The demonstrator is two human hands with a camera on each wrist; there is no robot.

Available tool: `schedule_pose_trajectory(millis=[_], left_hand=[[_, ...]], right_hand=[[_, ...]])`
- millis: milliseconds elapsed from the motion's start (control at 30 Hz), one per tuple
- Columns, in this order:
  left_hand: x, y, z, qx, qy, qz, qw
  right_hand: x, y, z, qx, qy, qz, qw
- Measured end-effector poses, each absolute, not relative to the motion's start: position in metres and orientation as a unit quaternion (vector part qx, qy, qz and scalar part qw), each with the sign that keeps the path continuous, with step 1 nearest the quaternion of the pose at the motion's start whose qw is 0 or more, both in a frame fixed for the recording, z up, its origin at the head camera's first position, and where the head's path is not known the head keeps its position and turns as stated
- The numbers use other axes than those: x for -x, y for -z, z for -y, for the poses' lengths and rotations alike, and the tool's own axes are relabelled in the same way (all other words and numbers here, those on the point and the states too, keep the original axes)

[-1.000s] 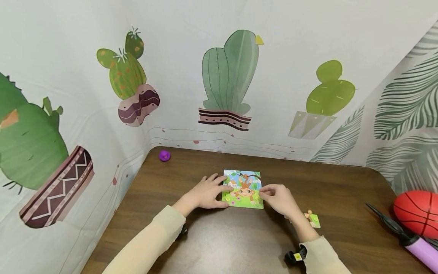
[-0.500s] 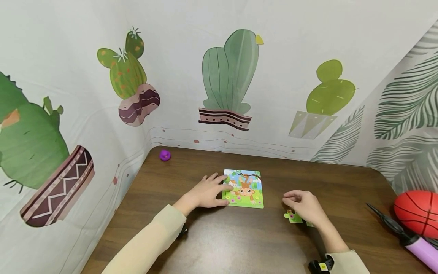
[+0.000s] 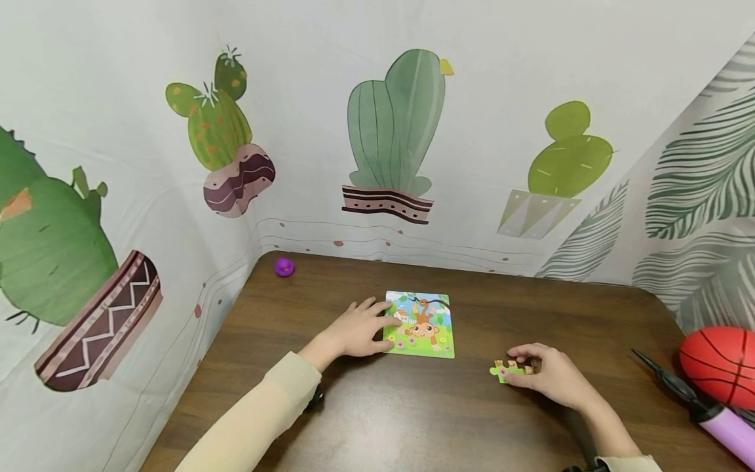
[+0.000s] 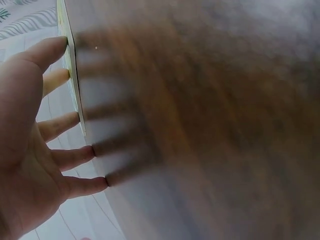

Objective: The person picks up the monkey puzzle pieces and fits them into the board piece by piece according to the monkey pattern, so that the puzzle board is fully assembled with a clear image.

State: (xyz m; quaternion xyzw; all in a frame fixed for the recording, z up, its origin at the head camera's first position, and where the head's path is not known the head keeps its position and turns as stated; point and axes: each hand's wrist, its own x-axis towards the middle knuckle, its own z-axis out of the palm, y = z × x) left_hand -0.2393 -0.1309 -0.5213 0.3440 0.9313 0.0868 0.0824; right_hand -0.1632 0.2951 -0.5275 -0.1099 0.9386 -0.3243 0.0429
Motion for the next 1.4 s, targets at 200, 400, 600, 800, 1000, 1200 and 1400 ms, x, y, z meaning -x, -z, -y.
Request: schedule_pose_trajectory(millis=[200, 400, 600, 800, 1000, 1200, 1400], left_hand=[[0.239, 0.520, 0.130, -0.356, -0.059, -0.930, 0.075], [0.240, 0.519, 0.128, -0.387, -0.051, -0.919, 0.059], [0.242, 0.520, 0.124, -0.400, -0.037, -0.914, 0.057], [0.241, 0.518, 0.117, -0.389, -0.035, -0.919, 0.049], [0.247, 0.526, 0.115, -0.368, -0.038, -0.927, 0.055], [0.252, 0.527, 0.112, -0.357, -0.041, -0.932, 0.053], [0.257, 0.528, 0.107, -0.351, -0.059, -0.934, 0.039]], right_hand=[[0.164, 0.525, -0.296, 0.146, 0.299, -0.941, 0.053], [0.164, 0.524, -0.294, 0.139, 0.300, -0.942, 0.068], [0.164, 0.524, -0.294, 0.124, 0.301, -0.943, 0.074], [0.165, 0.524, -0.296, 0.131, 0.302, -0.941, 0.075], [0.164, 0.522, -0.295, 0.126, 0.304, -0.941, 0.082], [0.164, 0.522, -0.294, 0.127, 0.312, -0.938, 0.078], [0.163, 0.521, -0.295, 0.128, 0.334, -0.930, 0.083]])
